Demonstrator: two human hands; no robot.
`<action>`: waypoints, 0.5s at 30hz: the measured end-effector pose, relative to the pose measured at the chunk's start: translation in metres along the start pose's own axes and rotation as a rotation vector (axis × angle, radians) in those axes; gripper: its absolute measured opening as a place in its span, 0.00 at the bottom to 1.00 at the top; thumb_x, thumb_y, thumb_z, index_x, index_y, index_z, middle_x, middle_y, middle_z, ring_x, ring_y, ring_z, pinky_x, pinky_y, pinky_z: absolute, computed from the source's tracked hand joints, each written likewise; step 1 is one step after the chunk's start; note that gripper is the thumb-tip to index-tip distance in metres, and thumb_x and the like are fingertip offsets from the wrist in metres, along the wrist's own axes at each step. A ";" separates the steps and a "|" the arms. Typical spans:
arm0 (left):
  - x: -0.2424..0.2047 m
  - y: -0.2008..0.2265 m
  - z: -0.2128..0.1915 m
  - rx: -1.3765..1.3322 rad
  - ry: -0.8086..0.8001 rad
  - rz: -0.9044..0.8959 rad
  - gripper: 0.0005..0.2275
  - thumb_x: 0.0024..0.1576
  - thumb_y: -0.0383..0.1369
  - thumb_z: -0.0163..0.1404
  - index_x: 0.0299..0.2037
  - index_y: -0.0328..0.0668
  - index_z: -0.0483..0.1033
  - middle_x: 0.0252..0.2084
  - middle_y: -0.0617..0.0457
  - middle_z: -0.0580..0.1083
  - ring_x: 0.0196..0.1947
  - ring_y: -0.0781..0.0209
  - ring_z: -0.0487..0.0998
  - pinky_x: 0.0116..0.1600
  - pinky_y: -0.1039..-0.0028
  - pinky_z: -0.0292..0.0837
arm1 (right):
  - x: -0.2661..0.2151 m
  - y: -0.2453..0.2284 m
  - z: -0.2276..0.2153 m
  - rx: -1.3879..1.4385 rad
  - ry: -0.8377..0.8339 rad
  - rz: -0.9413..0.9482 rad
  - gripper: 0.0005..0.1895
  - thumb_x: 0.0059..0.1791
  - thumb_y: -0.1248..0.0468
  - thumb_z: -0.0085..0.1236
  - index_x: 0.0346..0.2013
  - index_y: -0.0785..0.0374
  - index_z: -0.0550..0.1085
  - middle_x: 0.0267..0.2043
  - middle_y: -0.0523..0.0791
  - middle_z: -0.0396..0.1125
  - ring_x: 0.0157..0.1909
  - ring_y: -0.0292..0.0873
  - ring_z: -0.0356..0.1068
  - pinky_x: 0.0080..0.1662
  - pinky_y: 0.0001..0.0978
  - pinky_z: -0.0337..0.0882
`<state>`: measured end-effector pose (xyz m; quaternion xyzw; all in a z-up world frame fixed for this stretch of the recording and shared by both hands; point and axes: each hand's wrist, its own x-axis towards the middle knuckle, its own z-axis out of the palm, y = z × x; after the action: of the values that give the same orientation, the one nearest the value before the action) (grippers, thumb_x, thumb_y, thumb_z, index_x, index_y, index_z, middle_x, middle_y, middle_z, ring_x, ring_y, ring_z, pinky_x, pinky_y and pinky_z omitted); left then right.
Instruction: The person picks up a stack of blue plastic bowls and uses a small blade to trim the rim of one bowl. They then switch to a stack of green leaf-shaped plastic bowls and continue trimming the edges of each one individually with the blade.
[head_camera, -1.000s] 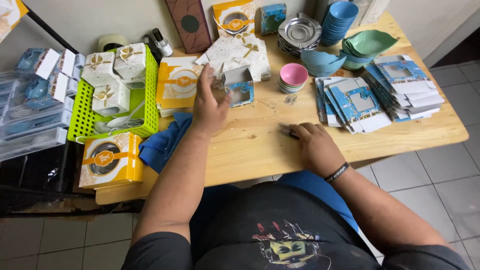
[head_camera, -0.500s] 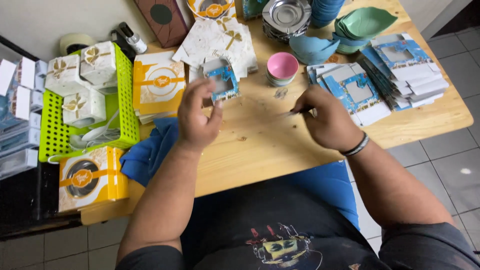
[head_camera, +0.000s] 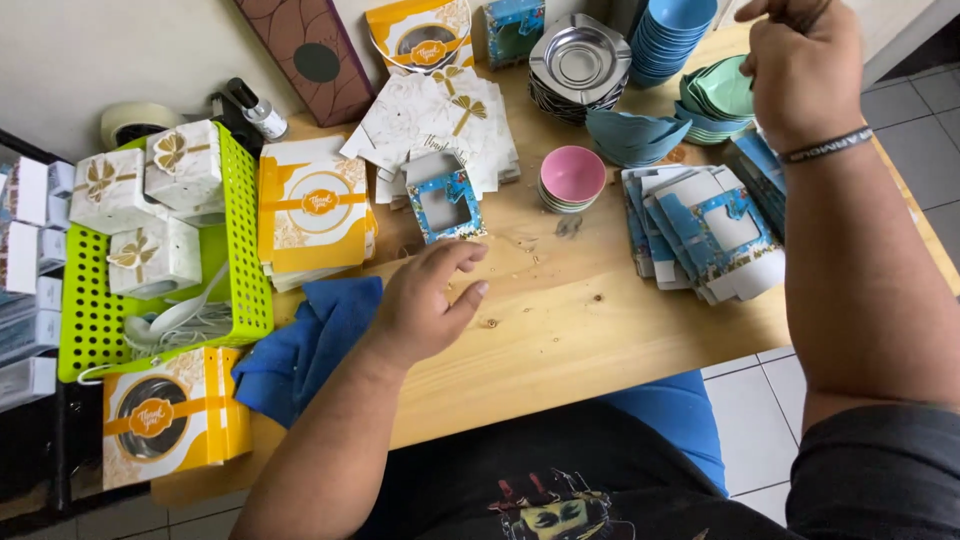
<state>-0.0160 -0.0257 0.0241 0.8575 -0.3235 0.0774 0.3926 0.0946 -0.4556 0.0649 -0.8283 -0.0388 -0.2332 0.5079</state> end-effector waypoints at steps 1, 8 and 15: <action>0.001 0.001 0.001 -0.003 -0.001 -0.002 0.15 0.57 0.33 0.54 0.54 0.42 0.74 0.49 0.52 0.77 0.45 0.58 0.79 0.50 0.65 0.76 | 0.007 0.003 0.003 -0.002 -0.001 0.002 0.17 0.57 0.77 0.40 0.50 0.59 0.75 0.37 0.43 0.64 0.35 0.35 0.63 0.35 0.29 0.62; 0.008 0.005 0.003 -0.046 -0.156 -0.051 0.16 0.56 0.34 0.55 0.53 0.41 0.74 0.49 0.53 0.78 0.46 0.57 0.80 0.49 0.65 0.77 | 0.057 0.036 0.018 -0.889 -0.149 -0.519 0.16 0.52 0.70 0.60 0.54 0.66 0.84 0.51 0.53 0.76 0.44 0.60 0.76 0.36 0.50 0.77; 0.007 -0.002 0.004 -0.061 -0.155 -0.070 0.16 0.56 0.36 0.54 0.54 0.42 0.74 0.51 0.53 0.77 0.46 0.58 0.81 0.51 0.64 0.74 | 0.084 0.023 0.062 -1.485 -0.522 -0.134 0.11 0.55 0.53 0.57 0.40 0.55 0.81 0.34 0.46 0.76 0.34 0.51 0.76 0.27 0.39 0.76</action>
<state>-0.0097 -0.0310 0.0230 0.8594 -0.3248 -0.0130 0.3948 0.1979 -0.4282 0.0587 -0.9746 -0.0405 -0.0262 -0.2188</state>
